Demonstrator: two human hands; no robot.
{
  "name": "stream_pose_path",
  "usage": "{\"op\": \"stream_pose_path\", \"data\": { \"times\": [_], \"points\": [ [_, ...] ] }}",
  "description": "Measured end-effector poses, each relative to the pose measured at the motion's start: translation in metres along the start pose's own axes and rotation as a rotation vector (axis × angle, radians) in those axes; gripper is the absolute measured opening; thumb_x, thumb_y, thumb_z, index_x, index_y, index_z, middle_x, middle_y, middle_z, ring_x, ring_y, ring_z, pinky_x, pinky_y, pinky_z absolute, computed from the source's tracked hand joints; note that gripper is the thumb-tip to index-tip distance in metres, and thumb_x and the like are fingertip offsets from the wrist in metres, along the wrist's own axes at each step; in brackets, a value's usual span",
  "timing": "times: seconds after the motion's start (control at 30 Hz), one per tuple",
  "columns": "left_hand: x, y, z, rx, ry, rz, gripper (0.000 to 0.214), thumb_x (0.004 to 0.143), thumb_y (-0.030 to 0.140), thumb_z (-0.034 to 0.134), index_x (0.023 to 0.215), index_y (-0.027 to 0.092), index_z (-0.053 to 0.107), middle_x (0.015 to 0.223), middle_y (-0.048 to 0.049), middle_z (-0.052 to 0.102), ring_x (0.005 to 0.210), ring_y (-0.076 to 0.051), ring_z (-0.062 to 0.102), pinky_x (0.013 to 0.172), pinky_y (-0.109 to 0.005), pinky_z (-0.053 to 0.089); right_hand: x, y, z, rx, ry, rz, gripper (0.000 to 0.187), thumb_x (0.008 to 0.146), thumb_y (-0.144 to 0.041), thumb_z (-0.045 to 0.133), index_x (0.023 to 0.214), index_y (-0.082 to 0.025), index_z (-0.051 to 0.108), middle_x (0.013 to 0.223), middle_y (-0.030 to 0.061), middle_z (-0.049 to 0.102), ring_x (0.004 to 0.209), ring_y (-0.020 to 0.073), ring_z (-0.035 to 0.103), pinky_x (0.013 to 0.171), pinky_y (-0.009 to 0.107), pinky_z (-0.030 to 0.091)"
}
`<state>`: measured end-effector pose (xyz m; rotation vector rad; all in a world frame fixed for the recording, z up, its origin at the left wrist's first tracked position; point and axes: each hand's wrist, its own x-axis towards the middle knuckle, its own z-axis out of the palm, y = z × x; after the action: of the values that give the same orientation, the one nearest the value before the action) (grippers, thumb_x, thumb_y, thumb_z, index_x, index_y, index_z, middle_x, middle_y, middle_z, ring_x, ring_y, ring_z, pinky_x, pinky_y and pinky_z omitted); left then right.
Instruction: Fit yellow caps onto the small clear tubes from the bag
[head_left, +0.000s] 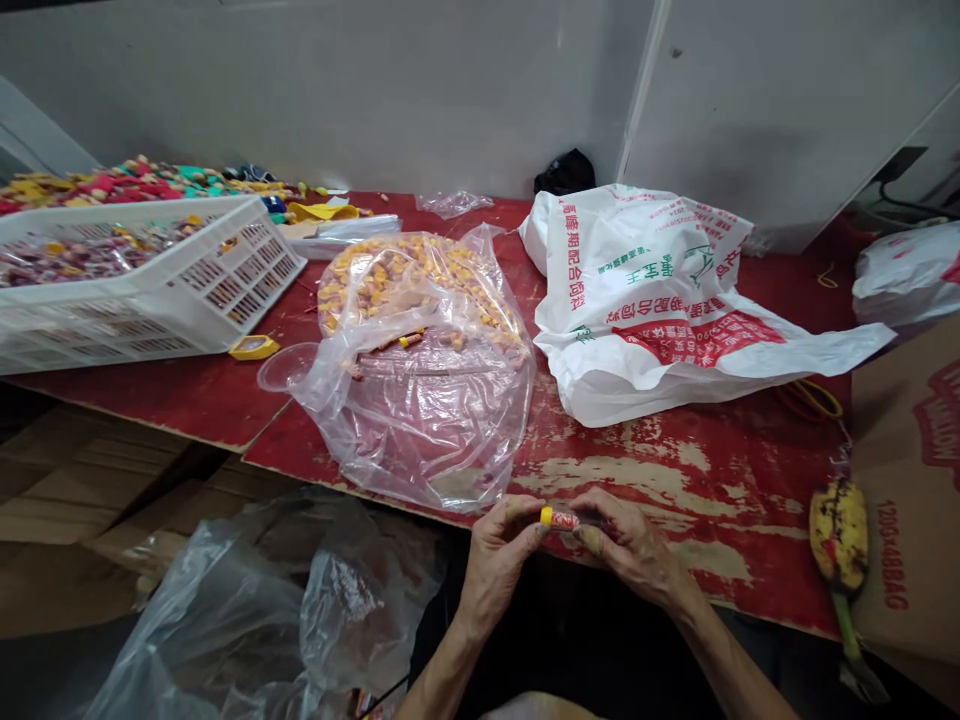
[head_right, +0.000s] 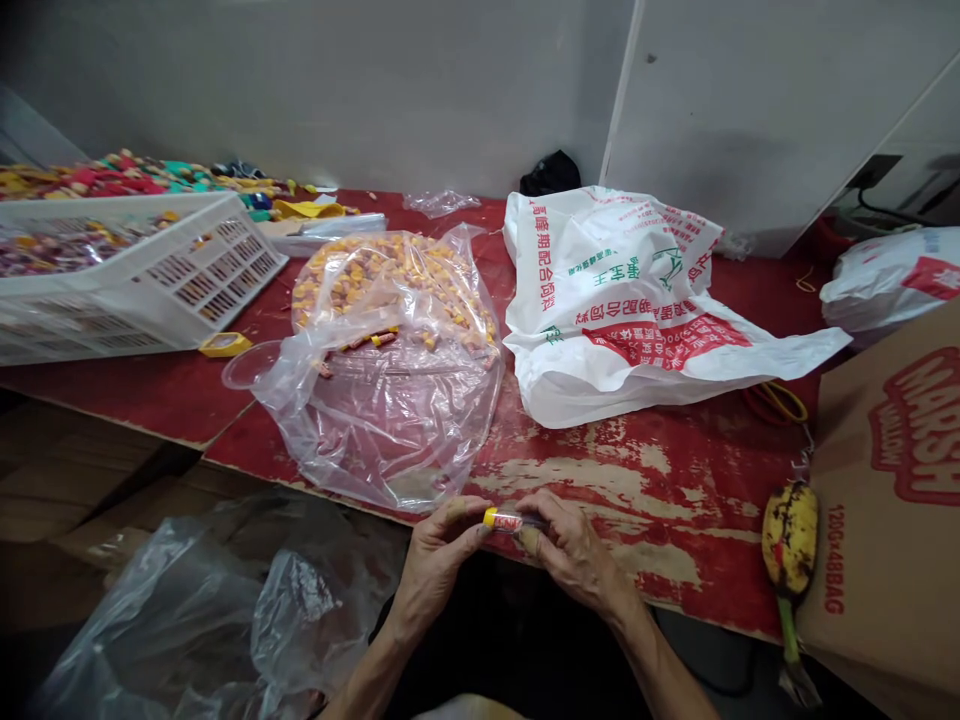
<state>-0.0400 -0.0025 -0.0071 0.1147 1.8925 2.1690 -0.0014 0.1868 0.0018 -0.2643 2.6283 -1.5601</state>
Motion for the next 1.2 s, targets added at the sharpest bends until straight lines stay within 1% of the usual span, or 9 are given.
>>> {"op": "stream_pose_path", "data": {
  "times": [0.17, 0.37, 0.47, 0.57, 0.77, 0.83, 0.93, 1.1, 1.2],
  "points": [
    [0.001, 0.001, -0.001, -0.054, -0.06, -0.049, 0.018, 0.064, 0.029, 0.077, 0.077, 0.018, 0.072, 0.076, -0.0017, 0.062, 0.073, -0.015, 0.057, 0.069, -0.025, 0.048, 0.0, 0.003, 0.01, 0.089, 0.03, 0.08, 0.029, 0.092, -0.041, 0.041, 0.093, -0.02, 0.06, 0.081, 0.0027, 0.064, 0.074, 0.0168, 0.058, 0.068, 0.028, 0.045],
    [0.004, -0.008, -0.005, -0.161, 0.006, -0.116, 0.021, 0.064, 0.026, 0.078, 0.082, 0.018, 0.07, 0.08, -0.001, 0.065, 0.075, -0.014, 0.058, 0.07, -0.023, 0.047, -0.005, -0.002, 0.007, 0.012, 0.057, 0.165, 0.036, 0.087, -0.035, 0.049, 0.12, -0.021, 0.048, 0.106, 0.0067, 0.063, 0.089, 0.0198, 0.059, 0.074, 0.031, 0.046],
    [0.003, -0.009, -0.005, -0.186, -0.003, -0.123, 0.022, 0.064, 0.025, 0.078, 0.083, 0.018, 0.07, 0.079, -0.0005, 0.065, 0.074, -0.013, 0.058, 0.069, -0.021, 0.046, -0.004, 0.0, 0.004, 0.016, 0.091, 0.155, 0.028, 0.089, -0.042, 0.043, 0.093, -0.018, 0.057, 0.072, 0.0003, 0.057, 0.063, 0.0146, 0.051, 0.056, 0.025, 0.039],
    [0.002, -0.009, -0.004, -0.197, -0.001, -0.111, 0.023, 0.064, 0.026, 0.078, 0.084, 0.018, 0.069, 0.08, -0.0009, 0.064, 0.075, -0.013, 0.057, 0.071, -0.022, 0.046, -0.003, 0.003, 0.005, -0.011, 0.132, 0.148, 0.045, 0.091, -0.05, 0.034, 0.064, -0.018, 0.05, 0.055, -0.003, 0.042, 0.052, 0.0117, 0.04, 0.049, 0.025, 0.03],
    [0.001, -0.011, -0.005, -0.23, -0.01, -0.1, 0.021, 0.067, 0.024, 0.077, 0.086, 0.018, 0.068, 0.081, 0.0, 0.063, 0.074, -0.011, 0.056, 0.07, -0.02, 0.045, -0.005, -0.003, 0.003, 0.026, 0.113, 0.183, 0.029, 0.084, -0.04, 0.054, 0.106, -0.021, 0.056, 0.081, 0.0, 0.058, 0.069, 0.0148, 0.052, 0.058, 0.024, 0.039],
    [0.0, -0.012, -0.005, -0.259, -0.019, -0.107, 0.021, 0.068, 0.024, 0.076, 0.087, 0.019, 0.068, 0.08, 0.0003, 0.064, 0.074, -0.01, 0.056, 0.068, -0.019, 0.045, -0.005, -0.004, 0.004, 0.007, 0.103, 0.158, 0.026, 0.088, -0.042, 0.047, 0.088, -0.019, 0.058, 0.073, -0.0005, 0.056, 0.065, 0.0142, 0.05, 0.057, 0.025, 0.037],
    [0.0, -0.012, -0.004, -0.282, -0.012, -0.109, 0.022, 0.067, 0.024, 0.077, 0.086, 0.018, 0.068, 0.079, -0.0003, 0.065, 0.073, -0.011, 0.057, 0.067, -0.019, 0.046, -0.005, -0.002, 0.007, -0.006, 0.145, 0.15, 0.044, 0.094, -0.046, 0.031, 0.065, -0.019, 0.051, 0.058, -0.002, 0.046, 0.055, 0.0129, 0.043, 0.053, 0.026, 0.032],
    [-0.001, -0.011, -0.003, -0.28, 0.015, -0.127, 0.025, 0.065, 0.027, 0.078, 0.085, 0.016, 0.067, 0.076, -0.0009, 0.064, 0.069, -0.012, 0.056, 0.064, -0.021, 0.047, -0.008, -0.005, 0.007, -0.003, 0.09, 0.118, 0.029, 0.086, -0.036, 0.051, 0.113, -0.022, 0.05, 0.095, 0.003, 0.057, 0.077, 0.0162, 0.052, 0.066, 0.026, 0.042],
    [-0.002, -0.012, -0.002, -0.285, -0.005, -0.133, 0.025, 0.066, 0.027, 0.077, 0.086, 0.018, 0.067, 0.078, -0.0004, 0.063, 0.07, -0.012, 0.057, 0.066, -0.021, 0.047, -0.008, -0.002, 0.009, -0.024, 0.07, 0.107, 0.02, 0.091, -0.038, 0.044, 0.091, -0.021, 0.054, 0.08, 0.0014, 0.056, 0.07, 0.0153, 0.051, 0.061, 0.026, 0.04]
  ]
}}
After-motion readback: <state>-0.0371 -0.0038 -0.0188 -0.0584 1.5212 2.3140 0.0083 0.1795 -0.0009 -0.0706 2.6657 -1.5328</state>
